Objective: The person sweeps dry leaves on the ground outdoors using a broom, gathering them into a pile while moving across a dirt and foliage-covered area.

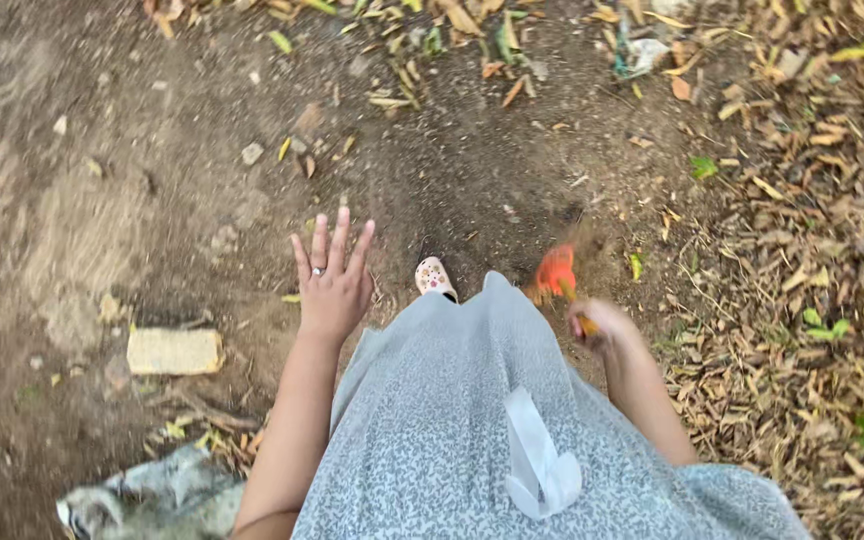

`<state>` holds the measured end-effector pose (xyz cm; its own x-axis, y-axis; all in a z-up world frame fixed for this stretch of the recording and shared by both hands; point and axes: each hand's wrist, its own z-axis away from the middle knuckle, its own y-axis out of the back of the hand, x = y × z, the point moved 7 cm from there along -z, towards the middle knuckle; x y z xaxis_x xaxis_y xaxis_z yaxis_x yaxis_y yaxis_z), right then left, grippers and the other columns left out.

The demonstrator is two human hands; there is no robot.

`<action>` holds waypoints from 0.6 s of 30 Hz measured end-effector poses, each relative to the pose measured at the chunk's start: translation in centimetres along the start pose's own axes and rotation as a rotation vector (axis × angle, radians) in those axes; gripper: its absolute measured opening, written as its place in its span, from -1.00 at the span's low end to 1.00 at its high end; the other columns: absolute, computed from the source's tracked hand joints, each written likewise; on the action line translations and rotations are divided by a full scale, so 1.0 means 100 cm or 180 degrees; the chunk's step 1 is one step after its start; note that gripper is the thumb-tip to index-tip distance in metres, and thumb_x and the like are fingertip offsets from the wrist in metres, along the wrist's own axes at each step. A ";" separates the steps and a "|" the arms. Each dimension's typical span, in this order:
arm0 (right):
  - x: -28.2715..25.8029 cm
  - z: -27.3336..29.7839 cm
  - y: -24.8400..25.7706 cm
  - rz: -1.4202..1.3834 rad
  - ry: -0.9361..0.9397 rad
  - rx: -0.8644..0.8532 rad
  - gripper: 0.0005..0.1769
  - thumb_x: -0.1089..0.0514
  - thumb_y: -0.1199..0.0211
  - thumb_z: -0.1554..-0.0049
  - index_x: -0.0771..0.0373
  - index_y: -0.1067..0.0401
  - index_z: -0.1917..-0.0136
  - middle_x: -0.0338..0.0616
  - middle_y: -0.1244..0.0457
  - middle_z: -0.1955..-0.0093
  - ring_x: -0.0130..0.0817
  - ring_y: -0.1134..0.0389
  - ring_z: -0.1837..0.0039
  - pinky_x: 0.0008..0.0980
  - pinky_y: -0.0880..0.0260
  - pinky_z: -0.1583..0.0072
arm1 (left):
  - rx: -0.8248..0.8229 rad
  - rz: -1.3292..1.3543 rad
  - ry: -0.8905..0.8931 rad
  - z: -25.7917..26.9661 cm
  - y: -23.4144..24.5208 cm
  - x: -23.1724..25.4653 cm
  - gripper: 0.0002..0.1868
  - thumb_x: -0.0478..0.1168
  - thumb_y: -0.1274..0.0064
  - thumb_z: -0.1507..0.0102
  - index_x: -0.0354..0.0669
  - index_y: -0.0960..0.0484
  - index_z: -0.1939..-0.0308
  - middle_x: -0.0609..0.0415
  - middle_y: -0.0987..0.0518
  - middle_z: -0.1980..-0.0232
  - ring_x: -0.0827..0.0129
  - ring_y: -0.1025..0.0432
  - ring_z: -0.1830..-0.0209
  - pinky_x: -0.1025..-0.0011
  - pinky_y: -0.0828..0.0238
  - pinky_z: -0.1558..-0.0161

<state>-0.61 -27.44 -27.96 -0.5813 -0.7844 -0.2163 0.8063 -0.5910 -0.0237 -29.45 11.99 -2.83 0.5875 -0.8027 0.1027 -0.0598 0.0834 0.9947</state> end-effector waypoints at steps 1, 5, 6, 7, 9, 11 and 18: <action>-0.025 0.001 -0.015 -0.0064 0.0029 -0.0080 -0.80 0.21 -0.17 -0.05 0.16 -0.28 0.40 -0.24 -0.16 0.49 -0.42 -0.17 0.49 -0.40 -0.13 0.46 | 0.0059 -0.0003 0.0130 0.010 0.003 -0.009 -0.28 -0.10 0.03 -0.35 0.22 -0.21 -0.62 0.01 0.01 -0.71 0.01 0.22 -0.71 -0.21 0.45 -0.59; -0.150 0.043 -0.064 0.0125 0.0495 -0.0139 -0.94 0.28 -0.19 -0.05 0.27 -0.37 0.16 -0.28 -0.16 0.48 -0.50 -0.14 0.49 -0.46 -0.13 0.45 | 0.0268 0.0045 0.0690 0.048 0.016 -0.031 -0.29 -0.09 0.02 -0.34 0.20 -0.23 -0.60 -0.02 0.00 -0.70 -0.02 0.22 -0.70 -0.23 0.44 -0.58; -0.185 0.051 -0.084 -0.0087 0.0678 -0.0412 -0.88 0.29 -0.16 -0.05 0.22 -0.35 0.08 -0.33 -0.17 0.45 -0.56 -0.14 0.47 -0.50 -0.10 0.45 | 0.0285 0.0014 0.0813 0.056 0.016 -0.035 -0.29 -0.09 0.02 -0.34 0.20 -0.24 -0.60 -0.02 0.00 -0.70 -0.02 0.22 -0.70 -0.23 0.44 -0.58; -0.214 0.062 -0.102 -0.0317 0.0822 -0.0665 -0.79 0.30 -0.12 -0.06 0.16 -0.33 0.00 -0.38 -0.19 0.41 -0.62 -0.15 0.45 -0.55 -0.08 0.45 | 0.0275 0.0009 0.0919 0.065 0.014 -0.037 -0.29 -0.09 0.02 -0.33 0.20 -0.25 -0.60 -0.02 -0.01 -0.70 -0.02 0.21 -0.71 -0.23 0.43 -0.58; -0.263 0.091 -0.127 -0.0247 0.1415 -0.1014 -0.74 0.27 -0.14 -0.13 0.25 -0.41 -0.12 -0.40 -0.12 0.42 -0.60 -0.08 0.49 -0.55 -0.03 0.48 | 0.0232 -0.0083 0.1081 0.086 0.011 -0.036 -0.29 -0.09 0.01 -0.33 0.22 -0.25 -0.60 0.00 -0.01 -0.70 0.00 0.21 -0.71 -0.22 0.42 -0.59; -0.284 0.113 -0.145 -0.0203 0.1500 -0.1000 -0.65 0.27 -0.15 -0.08 0.13 -0.44 -0.15 -0.37 -0.10 0.48 -0.56 -0.07 0.52 -0.52 -0.06 0.50 | 0.0196 -0.0266 0.1176 0.097 0.010 -0.035 -0.30 -0.09 0.01 -0.35 0.24 -0.26 -0.60 0.02 0.00 -0.72 0.02 0.22 -0.73 -0.20 0.42 -0.61; -0.304 0.129 -0.169 0.2091 0.1988 -0.0452 -0.63 0.21 -0.24 -0.14 0.49 -0.33 -0.15 -0.22 -0.18 0.41 -0.42 -0.17 0.45 -0.35 -0.19 0.43 | 0.0370 -0.0086 0.2069 0.139 0.025 -0.018 -0.30 -0.08 -0.03 -0.34 0.20 -0.26 -0.60 -0.03 0.03 -0.71 -0.04 0.22 -0.71 -0.23 0.41 -0.59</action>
<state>1.97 3.94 -8.37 0.1302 -0.6858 -0.7161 0.9837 -0.0010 0.1798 -41.89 5.38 -0.51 0.9554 -0.2805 0.0925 -0.1036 -0.0251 0.9943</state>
